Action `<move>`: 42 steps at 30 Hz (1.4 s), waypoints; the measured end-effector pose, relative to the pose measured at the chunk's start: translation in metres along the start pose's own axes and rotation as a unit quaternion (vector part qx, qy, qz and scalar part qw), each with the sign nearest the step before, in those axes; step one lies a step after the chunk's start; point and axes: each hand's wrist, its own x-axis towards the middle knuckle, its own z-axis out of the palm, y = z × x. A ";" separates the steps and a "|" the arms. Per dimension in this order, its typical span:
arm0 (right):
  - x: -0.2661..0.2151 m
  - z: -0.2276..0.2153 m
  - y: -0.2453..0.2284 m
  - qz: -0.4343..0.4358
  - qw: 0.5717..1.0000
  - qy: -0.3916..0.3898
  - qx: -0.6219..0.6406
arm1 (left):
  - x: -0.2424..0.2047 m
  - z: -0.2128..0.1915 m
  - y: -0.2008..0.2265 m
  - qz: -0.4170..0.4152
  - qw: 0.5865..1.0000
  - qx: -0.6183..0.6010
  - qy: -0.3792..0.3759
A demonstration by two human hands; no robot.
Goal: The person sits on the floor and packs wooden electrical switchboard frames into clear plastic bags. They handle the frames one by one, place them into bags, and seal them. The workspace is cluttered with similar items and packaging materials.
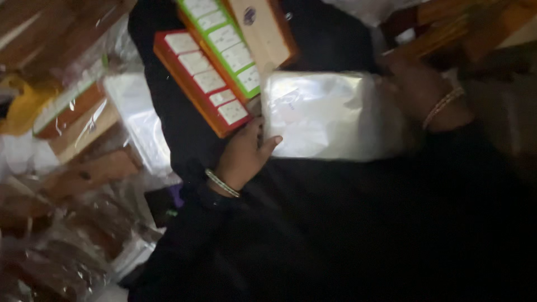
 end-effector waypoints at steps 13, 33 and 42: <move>0.011 0.035 0.069 -0.019 0.997 -0.080 0.006 | 0.022 0.035 -0.066 -0.068 0.938 -0.341 -0.020; -0.001 -0.014 -0.004 0.123 0.981 0.010 0.149 | -0.036 -0.031 -0.123 -0.105 0.950 -0.195 0.218; -0.008 -0.019 -0.025 0.164 0.980 -0.015 0.113 | -0.033 -0.027 -0.132 -0.116 0.948 -0.202 0.218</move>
